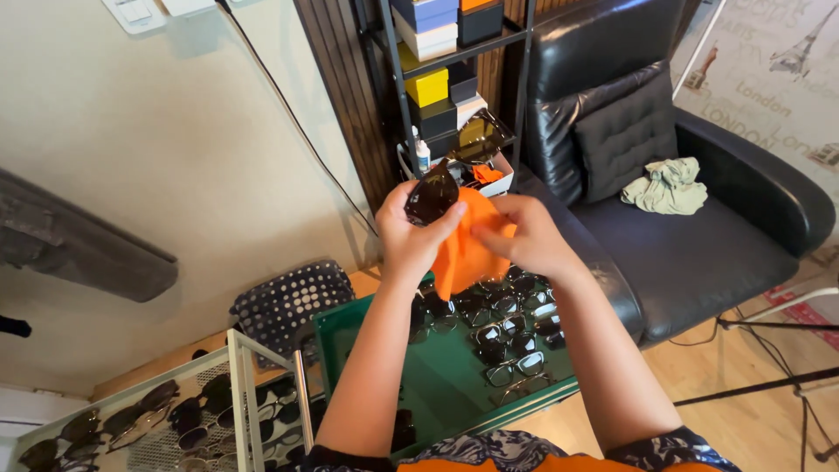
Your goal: Cleaning multiple pairs of sunglasses using an orange cloth and organizing them in a storage cart drawer.
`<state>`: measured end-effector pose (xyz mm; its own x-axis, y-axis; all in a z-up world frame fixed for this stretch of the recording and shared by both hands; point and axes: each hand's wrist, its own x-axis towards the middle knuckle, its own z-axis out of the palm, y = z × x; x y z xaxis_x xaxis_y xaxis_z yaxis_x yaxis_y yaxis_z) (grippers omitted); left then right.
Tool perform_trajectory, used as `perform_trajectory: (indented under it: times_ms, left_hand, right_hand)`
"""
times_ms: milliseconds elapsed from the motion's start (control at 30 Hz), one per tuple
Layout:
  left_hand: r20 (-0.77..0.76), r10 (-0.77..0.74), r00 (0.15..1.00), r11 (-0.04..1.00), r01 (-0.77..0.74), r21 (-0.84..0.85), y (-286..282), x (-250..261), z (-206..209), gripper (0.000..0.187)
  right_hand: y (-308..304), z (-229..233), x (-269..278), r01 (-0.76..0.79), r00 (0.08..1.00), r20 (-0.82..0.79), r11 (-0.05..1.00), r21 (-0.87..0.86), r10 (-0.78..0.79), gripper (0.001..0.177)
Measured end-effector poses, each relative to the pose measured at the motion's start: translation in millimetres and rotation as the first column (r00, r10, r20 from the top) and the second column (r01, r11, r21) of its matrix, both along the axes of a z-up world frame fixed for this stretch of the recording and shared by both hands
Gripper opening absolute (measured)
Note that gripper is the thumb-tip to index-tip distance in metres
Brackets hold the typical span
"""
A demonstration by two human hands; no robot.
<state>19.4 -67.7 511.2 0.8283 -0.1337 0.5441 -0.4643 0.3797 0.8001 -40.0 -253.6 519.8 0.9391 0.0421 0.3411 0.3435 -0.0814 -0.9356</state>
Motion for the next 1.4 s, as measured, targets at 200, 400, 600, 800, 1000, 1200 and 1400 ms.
perform_trajectory:
  times_ms: [200,400,600,800,1000,1200,1400]
  left_hand:
    - [-0.011,0.165,0.986,0.986,-0.165,0.018,10.2,-0.9,4.6,0.031]
    - [-0.034,0.339,0.940,0.940,-0.340,-0.030,9.2,0.4,-10.2,0.032]
    - [0.050,0.296,0.954,0.955,-0.297,0.013,23.9,-1.0,-27.7,0.037]
    - [0.452,0.336,0.826,0.894,-0.431,0.124,36.8,-19.4,-18.7,0.042]
    - [0.690,0.225,0.688,0.846,-0.489,0.211,35.6,-41.3,-1.5,0.050]
    - [0.757,0.157,0.634,0.771,-0.558,0.307,33.0,-46.8,-10.4,0.063]
    - [0.738,0.201,0.644,0.784,-0.558,0.273,32.1,-59.2,8.3,0.062]
  right_hand:
    - [-32.3,-60.1,-1.5,-0.432,0.898,-0.031,0.895,0.110,0.438,0.039]
    - [55.4,-56.0,-26.8,-0.004,0.955,-0.036,0.134,0.991,0.295,0.071]
    - [42.3,-42.6,-29.4,-0.195,0.960,0.116,0.311,0.930,0.257,0.070]
    - [24.6,-8.3,-18.5,-0.298,0.947,0.203,0.451,0.841,0.247,0.075]
    - [17.8,-2.5,-5.4,-0.154,0.988,0.082,0.742,0.653,0.133,0.052]
    - [18.8,-29.8,9.7,0.122,0.987,0.036,0.868,0.481,-0.159,0.029]
    - [-5.5,-87.1,39.0,0.424,0.821,0.362,0.896,0.129,-0.441,0.024]
